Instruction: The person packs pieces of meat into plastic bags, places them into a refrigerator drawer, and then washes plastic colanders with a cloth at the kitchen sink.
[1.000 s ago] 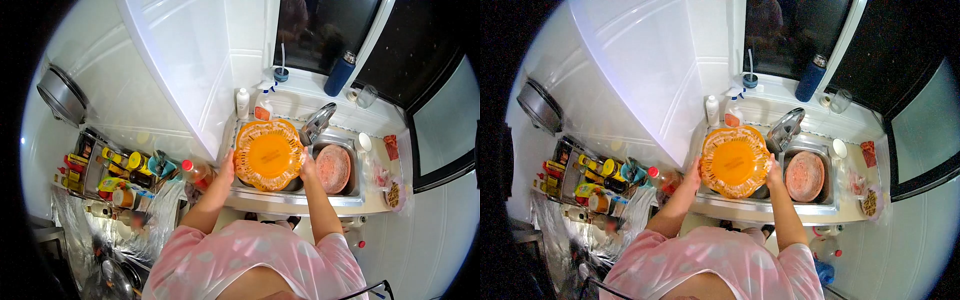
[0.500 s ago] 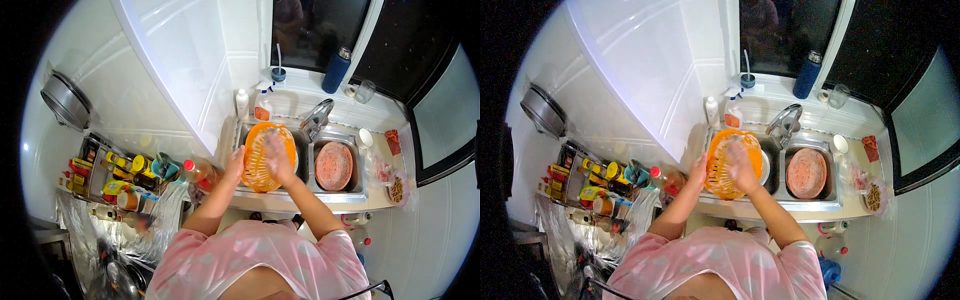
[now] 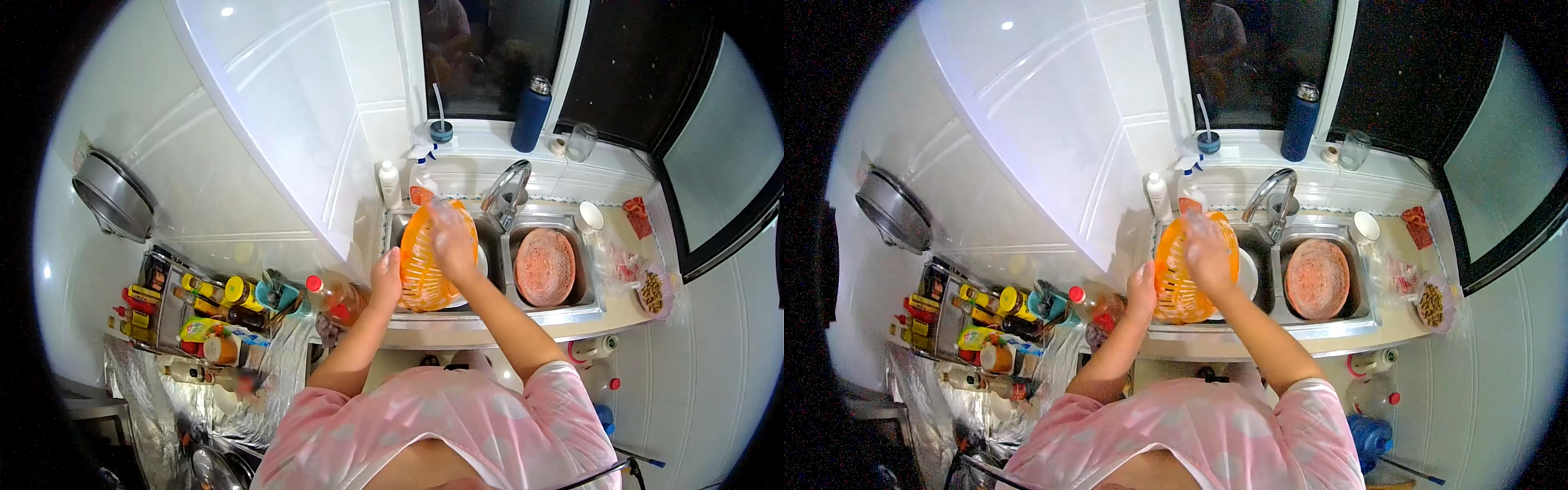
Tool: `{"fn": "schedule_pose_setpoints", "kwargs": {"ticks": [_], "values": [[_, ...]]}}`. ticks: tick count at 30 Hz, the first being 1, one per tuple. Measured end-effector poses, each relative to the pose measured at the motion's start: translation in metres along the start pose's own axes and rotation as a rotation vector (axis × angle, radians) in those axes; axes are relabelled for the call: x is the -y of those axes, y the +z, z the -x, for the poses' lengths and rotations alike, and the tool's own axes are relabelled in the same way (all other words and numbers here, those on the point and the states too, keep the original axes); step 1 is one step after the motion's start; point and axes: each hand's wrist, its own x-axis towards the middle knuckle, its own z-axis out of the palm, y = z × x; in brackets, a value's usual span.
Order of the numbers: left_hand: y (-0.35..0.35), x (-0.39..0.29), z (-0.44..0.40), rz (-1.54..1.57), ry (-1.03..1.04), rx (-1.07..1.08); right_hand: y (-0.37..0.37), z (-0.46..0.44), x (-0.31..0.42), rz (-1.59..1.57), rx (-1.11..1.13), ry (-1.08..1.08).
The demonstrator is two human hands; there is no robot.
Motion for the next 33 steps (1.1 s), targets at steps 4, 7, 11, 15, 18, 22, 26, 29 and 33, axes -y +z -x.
{"fn": "schedule_pose_setpoints", "kwargs": {"ticks": [4,7,11,15,18,22,26,29,33], "values": [[0.011,-0.005,-0.008,0.059,-0.057,-0.108,-0.020,0.020,0.046,0.011,0.083,-0.316],[0.016,-0.009,-0.009,0.188,-0.167,-0.095,-0.026,0.017,0.032,0.075,0.213,-0.291],[0.031,-0.015,0.000,0.149,-0.049,-0.057,-0.034,-0.005,0.008,-0.006,0.075,-0.052],[0.034,-0.023,0.015,-0.134,-0.091,-0.034,-0.015,-0.006,-0.051,-0.417,-0.093,0.208],[0.042,-0.008,0.016,0.035,-0.040,-0.053,-0.019,0.000,-0.051,-0.298,-0.048,0.116],[0.056,-0.009,0.017,0.293,-0.181,-0.134,-0.045,0.010,0.006,-0.194,0.240,-0.063],[0.053,-0.009,0.010,0.547,-0.339,-0.204,-0.016,0.060,0.008,-0.116,0.217,-0.260],[0.056,-0.017,0.008,0.633,-0.482,-0.246,-0.027,0.080,0.007,-0.054,0.268,-0.233],[0.053,0.008,0.001,0.723,-0.529,-0.161,-0.037,0.085,-0.009,0.098,0.248,-0.097]]}}
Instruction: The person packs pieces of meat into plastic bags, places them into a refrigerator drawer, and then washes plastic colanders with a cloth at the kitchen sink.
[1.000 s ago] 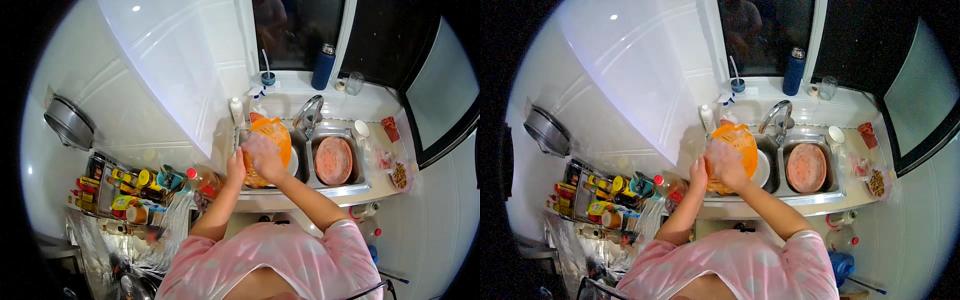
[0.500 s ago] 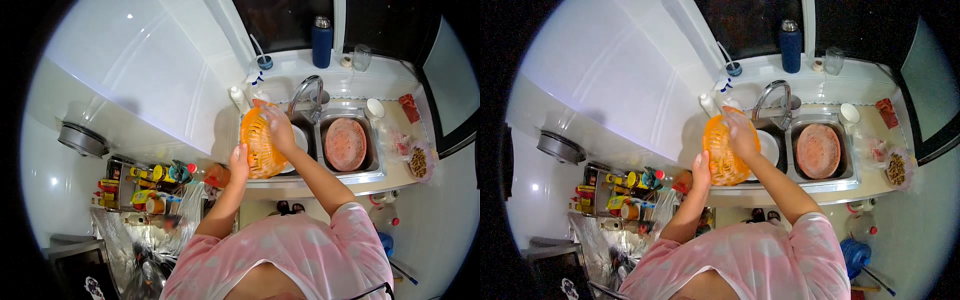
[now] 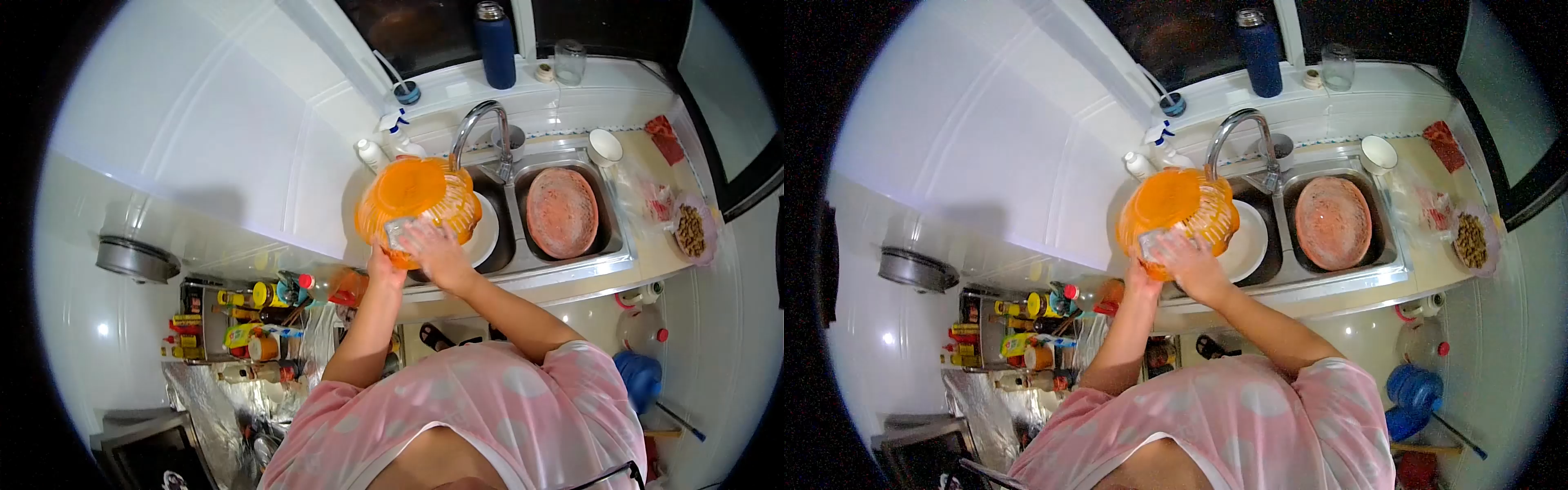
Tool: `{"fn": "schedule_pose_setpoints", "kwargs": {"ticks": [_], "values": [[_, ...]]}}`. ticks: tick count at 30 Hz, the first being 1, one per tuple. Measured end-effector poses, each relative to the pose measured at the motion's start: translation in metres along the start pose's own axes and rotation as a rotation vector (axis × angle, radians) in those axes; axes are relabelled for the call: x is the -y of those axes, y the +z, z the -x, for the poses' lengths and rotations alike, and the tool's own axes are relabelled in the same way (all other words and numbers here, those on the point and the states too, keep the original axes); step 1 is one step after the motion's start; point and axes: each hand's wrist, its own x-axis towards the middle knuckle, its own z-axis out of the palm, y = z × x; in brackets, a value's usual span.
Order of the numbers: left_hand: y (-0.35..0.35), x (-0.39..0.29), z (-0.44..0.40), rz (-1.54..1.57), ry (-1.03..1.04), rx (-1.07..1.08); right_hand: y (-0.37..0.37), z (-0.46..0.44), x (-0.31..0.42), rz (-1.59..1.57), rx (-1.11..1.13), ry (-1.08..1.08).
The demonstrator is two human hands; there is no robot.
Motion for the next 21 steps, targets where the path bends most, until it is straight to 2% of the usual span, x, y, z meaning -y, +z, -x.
{"fn": "schedule_pose_setpoints", "kwargs": {"ticks": [5,7,8,11,14,17,19,21], "values": [[-0.045,0.005,-0.009,0.022,-0.008,0.096,0.015,0.009,-0.026,-0.092,-0.143,0.382],[-0.059,0.002,-0.007,-0.016,-0.001,0.058,0.042,0.013,-0.040,-0.180,-0.248,0.518],[-0.065,0.000,-0.005,-0.045,0.014,0.036,0.079,0.022,-0.066,-0.161,-0.357,0.523],[-0.076,-0.008,0.003,-0.133,0.048,-0.040,0.103,0.023,-0.091,-0.682,-0.440,0.681],[-0.084,-0.012,0.002,-0.284,0.082,-0.052,0.072,0.000,-0.081,-0.835,-0.432,0.704],[-0.092,-0.020,0.007,-0.541,0.133,-0.002,0.071,-0.019,-0.094,-0.951,-0.206,0.733],[-0.075,-0.022,0.022,-0.621,0.139,-0.053,0.074,-0.031,-0.093,-0.894,-0.188,0.680],[-0.077,-0.023,0.015,-0.622,0.266,-0.065,0.066,-0.044,-0.080,-0.821,-0.247,0.566]]}}
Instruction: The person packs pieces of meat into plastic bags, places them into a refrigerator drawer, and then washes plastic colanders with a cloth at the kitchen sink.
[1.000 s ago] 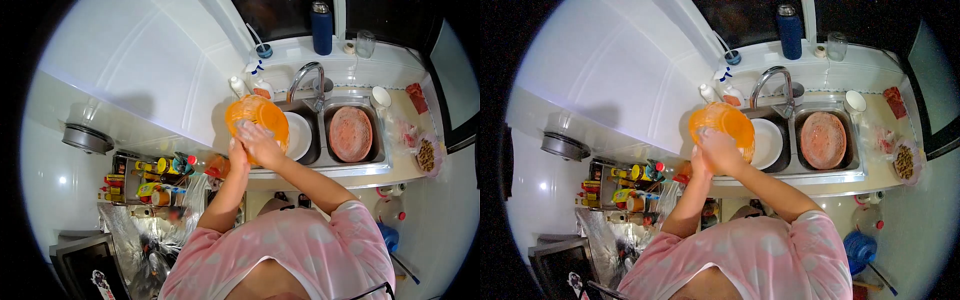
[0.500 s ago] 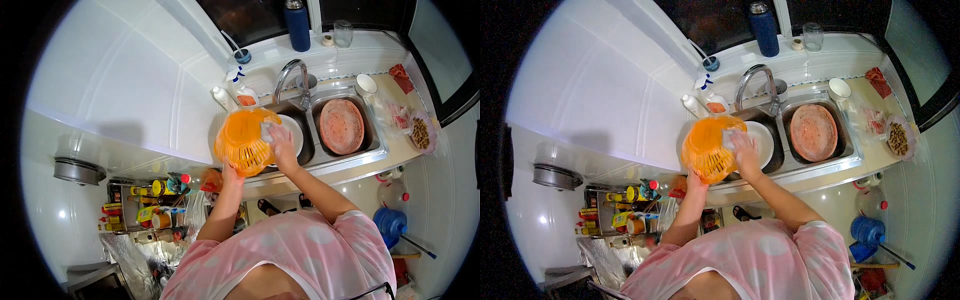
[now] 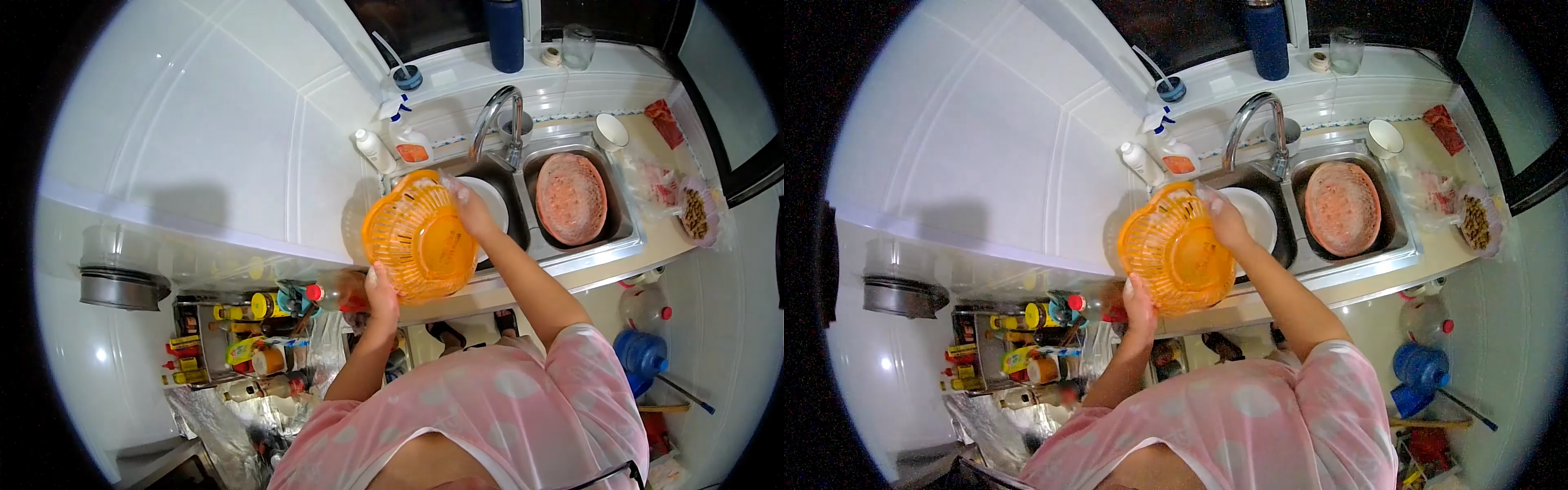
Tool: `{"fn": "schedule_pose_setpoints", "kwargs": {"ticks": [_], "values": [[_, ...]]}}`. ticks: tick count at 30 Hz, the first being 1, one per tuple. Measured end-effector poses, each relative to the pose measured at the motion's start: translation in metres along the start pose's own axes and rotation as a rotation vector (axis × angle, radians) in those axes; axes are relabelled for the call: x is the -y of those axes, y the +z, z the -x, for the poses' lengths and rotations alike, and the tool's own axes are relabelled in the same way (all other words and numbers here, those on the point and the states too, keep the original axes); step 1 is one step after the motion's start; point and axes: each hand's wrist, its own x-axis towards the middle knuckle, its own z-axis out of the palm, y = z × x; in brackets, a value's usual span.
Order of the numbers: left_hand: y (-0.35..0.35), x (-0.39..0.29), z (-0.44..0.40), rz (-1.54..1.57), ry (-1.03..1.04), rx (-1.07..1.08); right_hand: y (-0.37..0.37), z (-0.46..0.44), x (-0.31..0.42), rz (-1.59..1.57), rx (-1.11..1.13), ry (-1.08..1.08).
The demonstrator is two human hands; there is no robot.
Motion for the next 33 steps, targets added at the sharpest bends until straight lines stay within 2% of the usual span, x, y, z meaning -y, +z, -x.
{"fn": "schedule_pose_setpoints", "kwargs": {"ticks": [1,4,6,8,11,14,17,20,25,28,29,33], "values": [[0.000,0.000,-0.003,0.001,0.058,-0.026,0.004,0.002,0.013,0.020,-0.028,-0.108],[-0.003,-0.019,-0.005,0.014,0.018,0.039,0.026,0.011,0.037,0.135,-0.024,-0.409],[-0.002,-0.006,-0.021,0.092,0.050,-0.006,0.044,0.027,0.054,0.041,0.159,-0.473],[0.002,-0.003,-0.029,0.168,0.039,-0.060,0.053,0.054,0.072,0.632,0.247,-0.562],[0.017,-0.026,-0.023,0.266,-0.023,-0.131,0.048,0.073,0.074,0.731,0.303,-0.510],[0.015,-0.034,-0.023,0.302,-0.059,-0.116,0.028,0.071,0.046,0.670,0.084,-0.414],[0.004,-0.021,-0.023,0.248,-0.097,-0.028,0.015,0.060,0.031,0.649,-0.085,-0.174],[0.010,-0.010,-0.018,0.215,-0.082,0.005,0.010,0.035,0.049,0.689,-0.039,-0.203],[0.017,-0.010,-0.020,0.092,-0.054,-0.027,0.028,0.044,0.074,0.626,0.223,-0.397],[0.029,-0.025,-0.015,0.214,0.023,-0.076,0.020,0.062,0.068,0.599,0.343,-0.421],[0.033,-0.028,-0.013,0.220,-0.015,-0.122,0.015,0.065,0.065,0.597,0.378,-0.416],[0.026,-0.012,-0.016,0.203,-0.034,-0.074,-0.016,0.070,0.026,0.564,0.237,-0.354]]}}
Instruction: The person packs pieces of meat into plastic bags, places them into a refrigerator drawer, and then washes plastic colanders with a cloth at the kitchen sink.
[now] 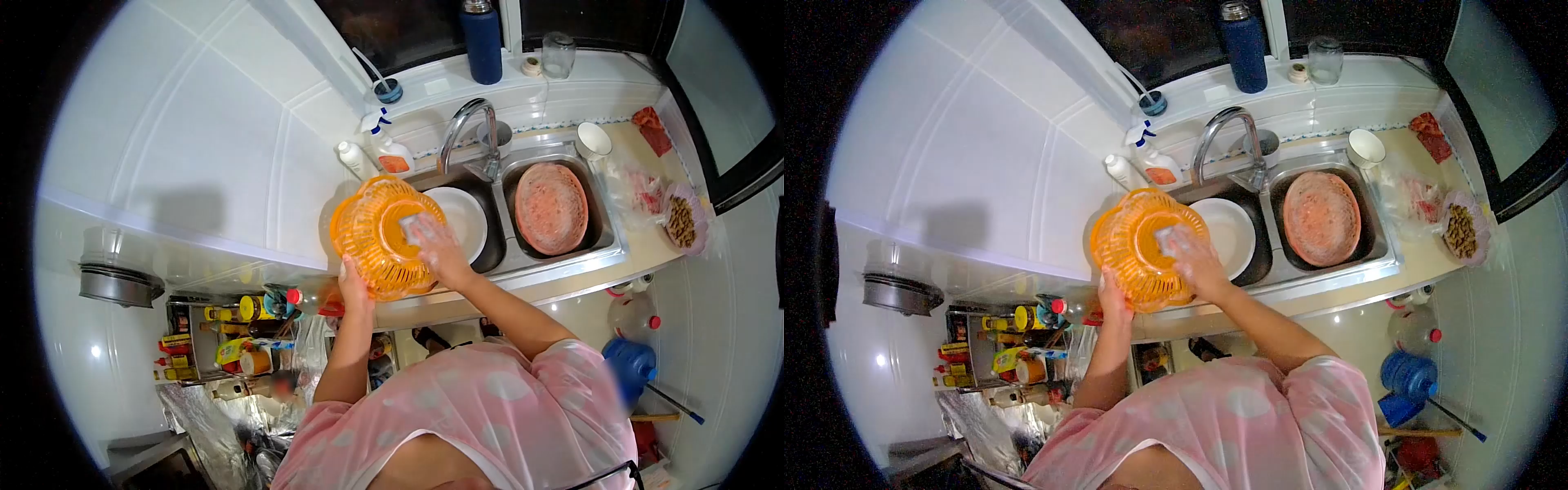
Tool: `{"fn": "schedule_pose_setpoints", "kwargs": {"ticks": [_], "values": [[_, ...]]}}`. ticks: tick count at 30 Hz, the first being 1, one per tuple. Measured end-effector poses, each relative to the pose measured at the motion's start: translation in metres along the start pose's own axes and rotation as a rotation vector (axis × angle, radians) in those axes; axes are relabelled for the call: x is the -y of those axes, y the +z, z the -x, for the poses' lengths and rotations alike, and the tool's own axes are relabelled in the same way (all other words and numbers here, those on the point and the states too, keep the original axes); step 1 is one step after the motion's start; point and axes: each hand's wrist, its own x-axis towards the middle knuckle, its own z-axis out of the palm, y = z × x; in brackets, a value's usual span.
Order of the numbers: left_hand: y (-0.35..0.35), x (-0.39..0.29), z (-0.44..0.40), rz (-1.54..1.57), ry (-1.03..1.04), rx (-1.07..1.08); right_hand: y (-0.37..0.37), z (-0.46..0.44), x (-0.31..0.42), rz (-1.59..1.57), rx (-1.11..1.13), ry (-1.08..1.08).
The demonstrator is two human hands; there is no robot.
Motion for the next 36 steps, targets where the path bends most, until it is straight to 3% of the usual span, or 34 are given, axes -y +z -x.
{"fn": "schedule_pose_setpoints", "kwargs": {"ticks": [2,5,8,11,14,17,18,24,28,31,32,36], "values": [[0.005,-0.001,0.006,-0.008,-0.036,0.010,0.002,0.005,-0.016,0.075,-0.048,0.124],[0.014,0.000,0.012,-0.081,-0.083,0.008,0.008,-0.007,-0.041,-0.241,-0.331,0.084],[0.018,0.004,0.013,-0.107,-0.126,0.025,0.012,-0.018,-0.077,-0.569,-0.335,0.380],[0.024,0.002,0.017,-0.138,-0.024,0.102,-0.006,-0.016,-0.091,-0.732,-0.095,0.743],[0.034,0.004,0.010,-0.238,0.169,0.167,0.018,0.003,-0.121,-0.736,-0.212,0.727],[0.037,0.003,-0.006,-0.535,0.222,0.316,0.026,0.028,-0.147,-0.753,-0.194,0.924],[0.039,0.008,-0.013,-0.676,0.262,0.358,0.020,0.031,-0.139,-0.791,-0.326,0.940],[0.080,0.038,-0.031,-1.300,0.505,0.624,-0.009,0.064,-0.134,-0.923,-0.415,1.117],[0.087,0.093,-0.053,-1.435,0.595,0.850,-0.032,0.081,-0.117,-0.934,-0.453,1.145],[0.076,0.145,-0.073,-1.388,0.653,0.860,-0.040,0.081,-0.116,-0.884,-0.393,1.189],[0.080,0.143,-0.076,-1.465,0.508,0.986,-0.037,0.081,-0.116,-0.864,-0.385,1.200],[0.080,0.145,-0.067,-1.371,0.505,0.943,-0.023,0.071,-0.120,-0.744,-0.357,1.237]]}}
